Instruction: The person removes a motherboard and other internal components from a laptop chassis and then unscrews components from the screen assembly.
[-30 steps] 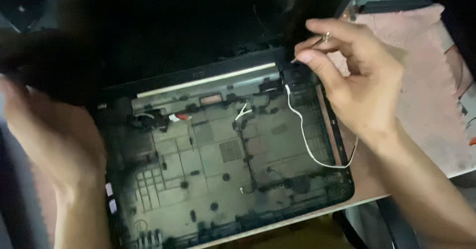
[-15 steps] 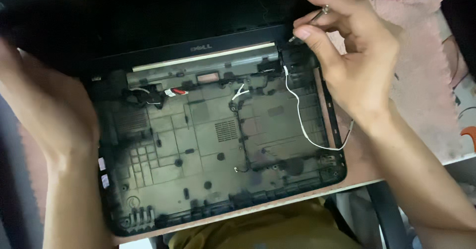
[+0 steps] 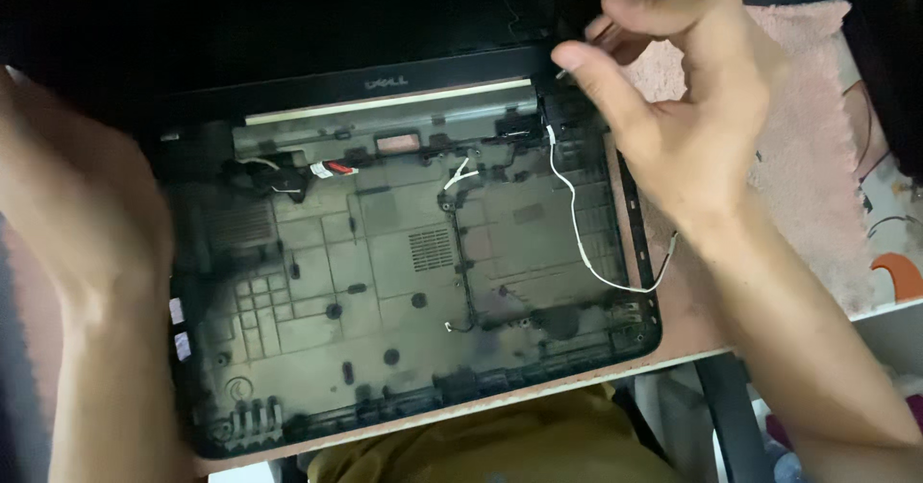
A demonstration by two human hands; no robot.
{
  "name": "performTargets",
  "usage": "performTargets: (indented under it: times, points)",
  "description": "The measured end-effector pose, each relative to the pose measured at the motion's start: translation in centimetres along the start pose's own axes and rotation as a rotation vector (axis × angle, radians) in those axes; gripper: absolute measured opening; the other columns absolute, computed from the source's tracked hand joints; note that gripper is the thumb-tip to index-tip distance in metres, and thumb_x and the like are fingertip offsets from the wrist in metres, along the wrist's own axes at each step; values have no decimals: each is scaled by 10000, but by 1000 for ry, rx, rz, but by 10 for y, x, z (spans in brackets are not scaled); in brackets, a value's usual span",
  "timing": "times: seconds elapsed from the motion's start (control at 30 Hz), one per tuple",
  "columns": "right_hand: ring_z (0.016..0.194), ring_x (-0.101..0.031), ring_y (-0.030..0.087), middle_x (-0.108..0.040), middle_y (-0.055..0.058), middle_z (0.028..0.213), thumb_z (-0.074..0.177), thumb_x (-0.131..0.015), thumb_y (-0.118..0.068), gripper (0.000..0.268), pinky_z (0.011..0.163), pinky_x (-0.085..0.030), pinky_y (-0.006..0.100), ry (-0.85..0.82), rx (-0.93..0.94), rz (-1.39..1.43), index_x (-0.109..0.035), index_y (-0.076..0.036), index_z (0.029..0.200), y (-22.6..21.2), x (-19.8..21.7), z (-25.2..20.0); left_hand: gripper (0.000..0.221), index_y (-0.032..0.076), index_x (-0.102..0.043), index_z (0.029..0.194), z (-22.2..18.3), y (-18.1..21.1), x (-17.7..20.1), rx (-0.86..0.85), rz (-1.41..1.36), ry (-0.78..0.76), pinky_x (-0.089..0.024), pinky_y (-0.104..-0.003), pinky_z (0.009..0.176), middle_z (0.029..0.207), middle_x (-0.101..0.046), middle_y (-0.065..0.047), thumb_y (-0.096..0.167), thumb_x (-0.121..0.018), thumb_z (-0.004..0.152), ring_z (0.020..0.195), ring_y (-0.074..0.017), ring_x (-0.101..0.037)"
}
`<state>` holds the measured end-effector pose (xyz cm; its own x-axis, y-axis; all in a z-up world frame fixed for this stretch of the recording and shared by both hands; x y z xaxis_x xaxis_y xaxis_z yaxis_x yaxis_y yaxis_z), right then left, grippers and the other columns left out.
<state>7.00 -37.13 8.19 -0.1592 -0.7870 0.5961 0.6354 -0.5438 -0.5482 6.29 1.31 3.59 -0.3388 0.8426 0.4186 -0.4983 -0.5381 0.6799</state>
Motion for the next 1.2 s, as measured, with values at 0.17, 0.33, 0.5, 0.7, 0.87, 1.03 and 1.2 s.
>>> performTargets:
  times: [0.17, 0.33, 0.5, 0.7, 0.87, 1.03, 1.2]
  points:
    - [1141, -745, 359, -705, 269, 1231, 1243, -946, 108, 314, 1072, -623, 430, 33, -63, 48, -650, 138, 1343, 7, -1, 1, 309, -103, -536, 1443, -20, -44, 5, 183, -66, -26, -488, -449, 1332, 1457, -572, -250, -251, -297, 1314, 1384, -304, -479]
    - [1225, -829, 369, -754, 286, 1295, 1236, -885, 152, 258, 1137, -670, 395, 39, -177, 164, -680, 161, 1392, 12, -5, 2, 285, 317, -369, 1037, -51, -102, 13, 611, -411, 222, -269, -338, 873, 1021, -315, 97, 343, -381, 1320, 913, -89, -210]
    - [1274, -830, 401, -741, 302, 1313, 1313, -655, 189, 225, 1172, -700, 440, -42, -163, 200, -596, 136, 1523, -2, -10, 8, 205, 245, -211, 1080, -62, -129, 18, 623, -225, 159, -214, -354, 742, 1062, -207, 29, 211, -308, 1256, 953, -146, -160]
    - [1231, -741, 353, -667, 280, 1383, 1309, -710, 9, 258, 1144, -646, 423, -19, -113, 77, -646, 110, 1537, -3, -5, 5, 213, 330, -342, 1142, -80, -169, 20, 510, -799, 216, -309, -304, 1100, 1187, -257, 112, 362, -389, 1348, 1135, -58, -211]
    - [1111, -684, 308, -637, 231, 1241, 1249, -918, 50, 252, 1048, -600, 389, 48, -69, -30, -768, 111, 1442, 5, 2, 3, 237, 282, -369, 1184, -26, -69, 5, 470, -399, 111, -401, -294, 1250, 1267, -344, 56, 181, -290, 1384, 1210, -110, -267]
    - [1237, -718, 298, -652, 200, 1264, 1290, -749, 96, 383, 1163, -595, 399, 18, -180, 204, -515, 33, 1587, 8, -3, 3, 463, 159, -531, 1704, -8, -41, -5, 251, -498, 11, -389, -450, 1602, 1740, -538, -113, 386, -336, 1351, 1718, -257, -496]
    - [1297, -749, 360, -700, 291, 1400, 1295, -669, 132, 234, 1176, -595, 421, 9, -125, 117, -593, 103, 1515, 2, -2, 5, 363, 30, -568, 1596, -8, -29, 0, 217, -314, 21, -466, -489, 1533, 1611, -591, -206, 74, -349, 1310, 1600, -300, -553]
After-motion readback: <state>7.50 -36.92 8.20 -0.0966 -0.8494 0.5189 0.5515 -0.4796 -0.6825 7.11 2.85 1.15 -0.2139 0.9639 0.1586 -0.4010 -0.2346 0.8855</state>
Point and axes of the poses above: each hand's wrist, its own z-axis towards the middle knuckle, its own x-axis out of the back of the hand, y = z × x, the point moved 8 cm from there along z, towards the middle knuckle
